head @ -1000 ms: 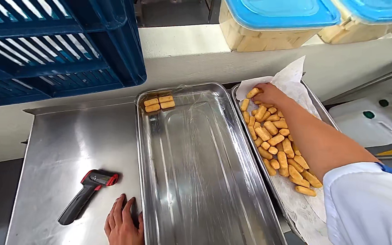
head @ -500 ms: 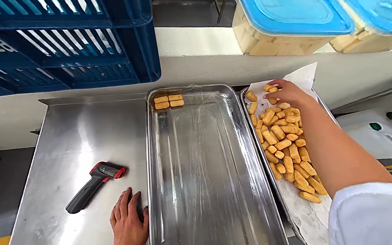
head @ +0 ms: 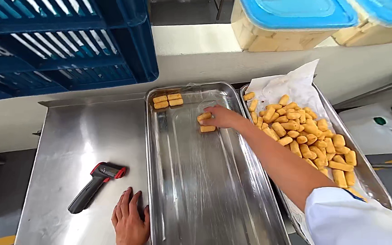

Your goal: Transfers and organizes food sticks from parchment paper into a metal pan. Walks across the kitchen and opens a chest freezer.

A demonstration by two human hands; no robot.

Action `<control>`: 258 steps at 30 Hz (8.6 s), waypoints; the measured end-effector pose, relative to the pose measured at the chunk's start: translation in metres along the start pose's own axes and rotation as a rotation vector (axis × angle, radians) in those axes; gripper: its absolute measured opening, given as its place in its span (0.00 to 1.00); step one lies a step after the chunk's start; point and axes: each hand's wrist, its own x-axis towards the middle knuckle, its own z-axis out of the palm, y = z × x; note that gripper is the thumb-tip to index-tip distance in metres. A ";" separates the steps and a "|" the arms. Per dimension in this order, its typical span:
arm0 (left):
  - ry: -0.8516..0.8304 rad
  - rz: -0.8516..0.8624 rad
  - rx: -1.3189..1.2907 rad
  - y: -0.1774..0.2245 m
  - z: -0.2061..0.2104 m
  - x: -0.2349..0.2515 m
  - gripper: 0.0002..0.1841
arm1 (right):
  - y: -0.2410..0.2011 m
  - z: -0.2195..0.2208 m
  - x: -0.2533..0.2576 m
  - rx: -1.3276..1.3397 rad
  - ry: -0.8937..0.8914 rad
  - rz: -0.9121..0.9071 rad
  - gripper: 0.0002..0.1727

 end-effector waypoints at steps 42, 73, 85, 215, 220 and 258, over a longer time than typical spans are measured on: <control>0.032 -0.015 0.004 0.004 0.001 0.002 0.32 | -0.026 0.038 0.066 0.345 0.509 -0.060 0.48; 0.002 0.005 -0.006 0.000 0.001 -0.001 0.32 | 0.171 -0.069 -0.018 -0.320 0.186 0.056 0.37; 0.026 -0.002 -0.002 0.002 0.001 0.001 0.33 | 0.163 -0.081 -0.032 0.229 0.487 0.038 0.36; -0.002 -0.001 -0.007 -0.003 0.003 -0.001 0.32 | 0.159 -0.058 -0.044 -0.068 0.430 0.375 0.41; -0.011 0.000 -0.014 -0.002 0.001 -0.001 0.32 | 0.070 -0.064 -0.027 -0.292 0.434 0.030 0.42; -0.015 -0.001 -0.027 0.000 0.001 -0.002 0.32 | 0.051 0.020 0.040 0.227 0.524 0.019 0.41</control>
